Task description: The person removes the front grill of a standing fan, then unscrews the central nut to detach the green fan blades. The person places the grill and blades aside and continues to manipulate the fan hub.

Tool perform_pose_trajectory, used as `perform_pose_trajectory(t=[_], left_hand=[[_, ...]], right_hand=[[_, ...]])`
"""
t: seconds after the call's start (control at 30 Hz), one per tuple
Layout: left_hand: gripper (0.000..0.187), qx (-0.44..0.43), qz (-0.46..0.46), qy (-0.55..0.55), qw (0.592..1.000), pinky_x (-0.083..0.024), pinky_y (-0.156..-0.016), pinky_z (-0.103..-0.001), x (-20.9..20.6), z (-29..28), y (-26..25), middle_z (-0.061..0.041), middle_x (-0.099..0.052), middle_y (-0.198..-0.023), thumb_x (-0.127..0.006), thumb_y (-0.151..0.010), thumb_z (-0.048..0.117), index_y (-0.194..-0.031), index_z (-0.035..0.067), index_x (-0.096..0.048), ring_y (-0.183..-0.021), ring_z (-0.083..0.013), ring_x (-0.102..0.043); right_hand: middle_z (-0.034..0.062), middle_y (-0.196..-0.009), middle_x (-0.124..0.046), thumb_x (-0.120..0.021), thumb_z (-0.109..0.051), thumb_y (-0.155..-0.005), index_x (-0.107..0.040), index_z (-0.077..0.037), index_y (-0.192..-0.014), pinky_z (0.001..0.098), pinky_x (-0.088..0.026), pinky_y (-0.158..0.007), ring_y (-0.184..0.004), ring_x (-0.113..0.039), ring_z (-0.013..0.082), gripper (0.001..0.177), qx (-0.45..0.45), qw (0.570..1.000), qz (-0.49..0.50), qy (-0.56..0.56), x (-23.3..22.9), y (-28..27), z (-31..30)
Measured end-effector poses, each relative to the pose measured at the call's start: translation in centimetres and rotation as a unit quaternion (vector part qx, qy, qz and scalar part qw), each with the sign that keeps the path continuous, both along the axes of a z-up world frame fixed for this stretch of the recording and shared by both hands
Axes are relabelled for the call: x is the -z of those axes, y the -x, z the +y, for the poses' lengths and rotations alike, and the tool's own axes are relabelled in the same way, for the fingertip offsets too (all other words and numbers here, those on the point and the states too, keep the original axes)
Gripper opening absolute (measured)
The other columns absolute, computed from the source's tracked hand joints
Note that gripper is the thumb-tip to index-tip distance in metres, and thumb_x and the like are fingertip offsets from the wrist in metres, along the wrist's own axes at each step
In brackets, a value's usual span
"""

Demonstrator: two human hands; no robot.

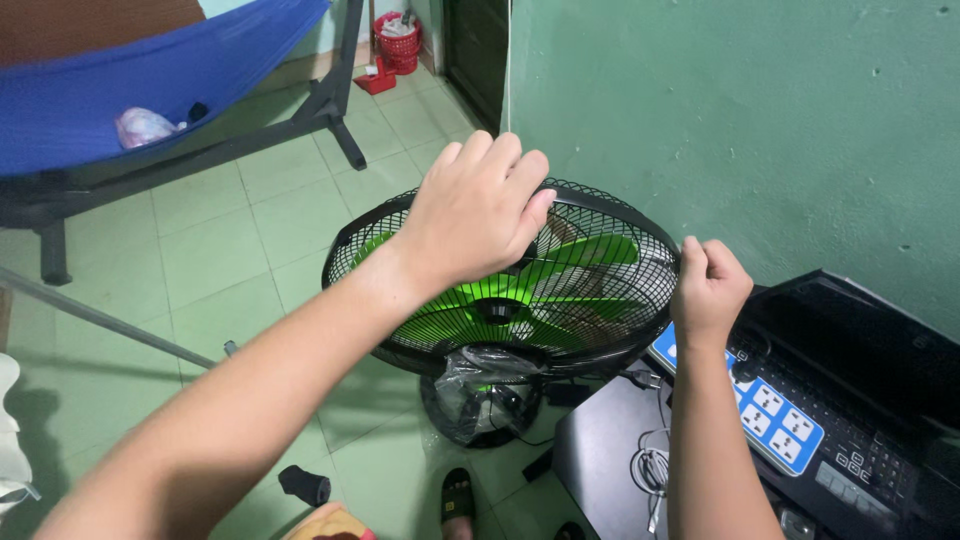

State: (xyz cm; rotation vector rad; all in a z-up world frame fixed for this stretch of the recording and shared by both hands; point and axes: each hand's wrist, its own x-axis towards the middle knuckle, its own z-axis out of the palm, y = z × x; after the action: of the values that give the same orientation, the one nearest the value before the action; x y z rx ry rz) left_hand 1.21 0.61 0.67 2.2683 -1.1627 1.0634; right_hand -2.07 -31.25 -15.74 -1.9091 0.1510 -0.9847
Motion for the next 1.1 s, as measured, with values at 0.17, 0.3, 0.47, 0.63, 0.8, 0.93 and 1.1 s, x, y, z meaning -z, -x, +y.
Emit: perform_pose_trajectory(t=[0.17, 0.3, 0.47, 0.63, 0.8, 0.93, 1.1], left_hand=[[0.025, 0.020, 0.013, 0.004, 1.000, -0.044, -0.073, -0.044, -0.3, 0.3, -0.4, -0.010, -0.054, -0.092, -0.068, -0.098, 0.030, -0.102, 0.006, -0.060, -0.085, -0.0305, -0.054], [0.022, 0.012, 0.013, -0.004, 1.000, -0.045, -0.074, -0.044, -0.5, -0.4, -0.6, -0.009, -0.054, -0.090, -0.069, -0.095, 0.029, -0.098, 0.008, -0.061, -0.086, -0.0296, -0.055], [0.031, -0.003, -0.003, 0.015, 1.000, -0.044, -0.070, -0.044, -0.4, -2.4, -0.1, -0.010, -0.055, -0.089, -0.072, -0.091, 0.035, -0.094, 0.006, -0.061, -0.085, -0.0303, -0.056], [0.037, 0.017, 0.006, 0.000, 1.000, -0.047, -0.071, -0.043, -0.3, -3.1, -0.6, -0.011, -0.056, -0.088, -0.073, -0.092, 0.039, -0.090, 0.005, -0.059, -0.085, -0.0309, -0.057], [0.039, 0.024, 0.016, -0.014, 0.999, -0.048, -0.070, -0.044, 0.2, -2.6, -0.9, -0.012, -0.056, -0.086, -0.074, -0.093, 0.039, -0.089, 0.004, -0.058, -0.083, -0.0317, -0.058], [0.038, 0.025, 0.021, -0.022, 0.999, -0.048, -0.070, -0.044, 1.1, -2.2, -0.8, -0.013, -0.057, -0.085, -0.074, -0.091, 0.039, -0.089, 0.004, -0.059, -0.082, -0.0325, -0.058], [0.036, 0.023, 0.040, -0.020, 0.999, -0.049, -0.069, -0.045, 2.7, -2.1, -1.3, -0.013, -0.058, -0.085, -0.072, -0.094, 0.036, -0.088, 0.003, -0.058, -0.082, -0.0334, -0.060]], right_hand=[[-0.0048, -0.073, -0.050, -0.061, -0.017, -0.110, -0.060, 0.002, -0.082, 0.0245, -0.033, -0.063, -0.069, -0.041, 0.0044, 0.033, -0.027, 0.996, -0.020, -0.087, 0.9, -0.8, 0.1], [-0.0063, -0.078, -0.054, -0.061, -0.016, -0.109, -0.061, 0.002, -0.087, 0.0220, -0.035, -0.067, -0.073, -0.043, 0.0031, 0.029, -0.037, 0.982, -0.047, -0.179, 2.2, 0.0, 0.4], [-0.0065, -0.077, -0.053, -0.063, -0.013, -0.105, -0.059, 0.002, -0.086, 0.0218, -0.036, -0.065, -0.073, -0.044, 0.0025, 0.025, -0.003, 0.996, -0.026, -0.085, 1.8, 0.6, 0.7], [-0.0068, -0.070, -0.039, -0.065, -0.013, -0.106, -0.043, -0.001, -0.072, 0.0260, -0.027, -0.059, -0.068, -0.033, 0.0044, 0.042, -0.014, 0.996, 0.009, -0.088, 1.6, 0.1, -0.1], [-0.0084, -0.067, -0.041, -0.064, -0.014, -0.102, -0.046, -0.004, -0.067, 0.0265, -0.028, -0.056, -0.065, -0.034, 0.0038, 0.041, -0.045, 0.992, 0.021, -0.113, 2.0, -0.4, 0.1], [-0.0059, -0.063, -0.039, -0.064, -0.017, -0.102, -0.045, -0.003, -0.067, 0.0269, -0.030, -0.056, -0.063, -0.035, 0.0046, 0.043, -0.025, 0.997, 0.041, -0.057, 2.6, 0.2, 1.0], [-0.0079, -0.062, -0.041, -0.064, -0.019, -0.102, -0.047, -0.001, -0.065, 0.0282, -0.029, -0.053, -0.060, -0.035, 0.0044, 0.045, -0.032, 0.993, 0.058, -0.099, 3.4, 0.3, 1.5]])
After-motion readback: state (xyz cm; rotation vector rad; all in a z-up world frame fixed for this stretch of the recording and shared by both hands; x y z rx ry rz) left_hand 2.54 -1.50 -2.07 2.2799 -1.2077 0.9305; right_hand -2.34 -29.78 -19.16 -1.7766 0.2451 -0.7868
